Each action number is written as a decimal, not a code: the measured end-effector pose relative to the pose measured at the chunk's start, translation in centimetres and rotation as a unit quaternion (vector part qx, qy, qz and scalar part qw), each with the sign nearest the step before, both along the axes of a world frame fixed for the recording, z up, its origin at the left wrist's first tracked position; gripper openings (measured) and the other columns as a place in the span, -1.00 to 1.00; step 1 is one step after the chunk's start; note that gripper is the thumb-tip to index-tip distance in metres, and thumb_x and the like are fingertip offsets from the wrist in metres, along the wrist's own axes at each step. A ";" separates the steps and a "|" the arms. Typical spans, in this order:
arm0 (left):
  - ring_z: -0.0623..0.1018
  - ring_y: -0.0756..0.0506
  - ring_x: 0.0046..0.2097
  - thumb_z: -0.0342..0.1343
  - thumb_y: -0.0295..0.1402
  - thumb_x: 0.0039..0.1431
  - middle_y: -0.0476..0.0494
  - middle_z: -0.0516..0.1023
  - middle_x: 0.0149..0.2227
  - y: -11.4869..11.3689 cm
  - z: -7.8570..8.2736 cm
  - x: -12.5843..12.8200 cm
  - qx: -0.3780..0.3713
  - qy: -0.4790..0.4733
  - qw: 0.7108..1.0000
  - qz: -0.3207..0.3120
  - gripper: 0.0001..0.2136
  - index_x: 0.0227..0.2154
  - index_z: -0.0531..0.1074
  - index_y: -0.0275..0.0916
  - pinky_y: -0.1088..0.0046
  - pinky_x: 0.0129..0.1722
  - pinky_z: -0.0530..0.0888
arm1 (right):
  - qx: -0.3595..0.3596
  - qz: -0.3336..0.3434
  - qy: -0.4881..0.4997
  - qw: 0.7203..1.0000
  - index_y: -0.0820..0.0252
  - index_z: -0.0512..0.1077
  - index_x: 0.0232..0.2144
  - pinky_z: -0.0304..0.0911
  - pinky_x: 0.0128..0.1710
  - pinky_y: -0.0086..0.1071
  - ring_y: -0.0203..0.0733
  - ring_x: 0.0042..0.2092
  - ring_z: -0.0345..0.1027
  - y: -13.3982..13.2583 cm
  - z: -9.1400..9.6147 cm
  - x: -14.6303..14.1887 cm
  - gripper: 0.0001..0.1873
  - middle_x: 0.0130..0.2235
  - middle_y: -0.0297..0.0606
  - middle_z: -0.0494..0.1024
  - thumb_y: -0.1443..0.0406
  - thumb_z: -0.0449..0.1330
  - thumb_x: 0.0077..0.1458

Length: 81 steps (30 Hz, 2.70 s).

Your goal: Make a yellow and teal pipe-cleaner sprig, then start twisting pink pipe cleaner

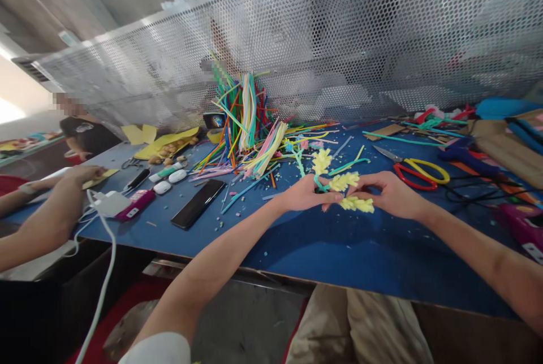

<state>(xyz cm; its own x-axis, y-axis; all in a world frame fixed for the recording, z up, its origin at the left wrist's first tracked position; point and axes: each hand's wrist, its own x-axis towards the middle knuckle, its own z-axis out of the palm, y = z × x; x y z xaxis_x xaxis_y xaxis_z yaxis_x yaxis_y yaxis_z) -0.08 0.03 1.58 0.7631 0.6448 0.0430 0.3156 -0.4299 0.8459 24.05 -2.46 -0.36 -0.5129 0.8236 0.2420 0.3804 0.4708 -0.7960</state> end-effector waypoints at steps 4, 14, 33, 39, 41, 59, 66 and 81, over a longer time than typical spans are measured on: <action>0.30 0.12 -0.54 0.10 -0.03 0.19 0.01 0.37 -0.61 -0.6 -0.1 0.9 -0.045 -0.068 0.997 0.015 -0.56 -0.59 0.39 -0.32 0.58 -0.47 0.29 | 0.070 -0.039 0.028 0.996 0.06 0.53 -0.30 0.36 -0.31 -0.25 -0.13 -0.31 0.43 0.2 -0.3 0.4 -0.86 -0.29 -0.23 0.59 0.20 0.22 0.08; 0.19 0.17 -0.61 0.17 -0.06 0.14 -0.03 0.44 -0.55 -1.2 -1.1 1.9 -0.156 -0.164 0.973 0.048 -0.63 -0.42 0.44 -0.35 0.61 -0.62 0.19 | 0.163 -0.128 -0.009 0.978 0.09 0.48 -0.26 0.32 -0.29 -0.29 -0.16 -0.31 0.39 0.0 0.4 0.1 -0.82 -0.27 -0.27 0.57 0.21 0.10 0.17; 0.27 0.14 -0.59 0.11 -0.11 0.20 -0.05 0.52 -0.48 -1.3 -1.9 2.2 -0.076 -0.165 0.980 0.077 -0.69 -0.41 0.44 -0.30 0.59 -0.57 0.30 | 0.232 -0.118 -0.016 0.965 0.08 0.44 -0.25 0.34 -0.15 -0.19 -0.12 -0.19 0.41 -0.1 0.3 0.1 -0.84 -0.25 -0.20 0.54 0.27 0.06 0.21; 0.25 0.14 -0.60 0.12 -0.13 0.20 0.00 0.50 -0.51 -1.3 -1.8 2.3 -0.077 -0.157 0.981 0.088 -0.72 -0.40 0.45 -0.28 0.59 -0.58 0.27 | 0.227 -0.134 -0.041 0.964 0.10 0.41 -0.32 0.32 -0.16 -0.24 -0.14 -0.21 0.39 -0.4 0.8 0.0 -0.88 -0.25 -0.22 0.53 0.29 0.06 0.20; 0.25 0.14 -0.60 0.12 -0.13 0.20 0.01 0.50 -0.51 -1.2 -1.8 2.3 -0.076 -0.163 0.980 0.090 -0.72 -0.40 0.45 -0.28 0.59 -0.57 0.27 | 0.221 -0.134 -0.050 0.965 0.12 0.39 -0.34 0.30 -0.15 -0.25 -0.15 -0.21 0.38 -0.6 1.2 -0.1 -0.88 -0.25 -0.20 0.52 0.29 0.06 0.21; 0.29 0.13 -0.59 0.11 -0.10 0.22 -0.07 0.56 -0.42 -1.2 -2.3 2.2 -0.051 -0.167 0.981 0.089 -0.69 -0.33 0.48 -0.30 0.59 -0.58 0.30 | 0.269 -0.112 0.014 0.957 0.13 0.36 -0.44 0.30 -0.20 -0.25 -0.15 -0.26 0.36 0.1 0.5 0.0 -0.90 -0.38 -0.27 0.46 0.39 0.14 0.12; 0.27 0.13 -0.59 0.13 -0.10 0.20 -0.06 0.56 -0.43 -1.4 -1.9 2.1 -0.059 -0.179 0.977 0.098 -0.69 -0.39 0.49 -0.29 0.59 -0.58 0.31 | 0.254 -0.116 0.023 0.960 0.16 0.37 -0.42 0.26 -0.23 -0.30 -0.20 -0.27 0.34 0.3 0.2 0.0 -0.92 -0.36 -0.26 0.47 0.36 0.14 0.14; 0.25 0.13 -0.59 0.11 -0.10 0.21 -0.10 0.59 -0.42 -1.1 -2.3 2.2 -0.065 -0.195 0.972 0.114 -0.68 -0.39 0.49 -0.31 0.59 -0.58 0.27 | 0.275 -0.183 0.033 0.943 0.15 0.47 -0.22 0.28 -0.26 -0.27 -0.22 -0.33 0.32 -0.1 0.1 -0.1 -0.86 -0.30 -0.24 0.52 0.31 0.16 0.14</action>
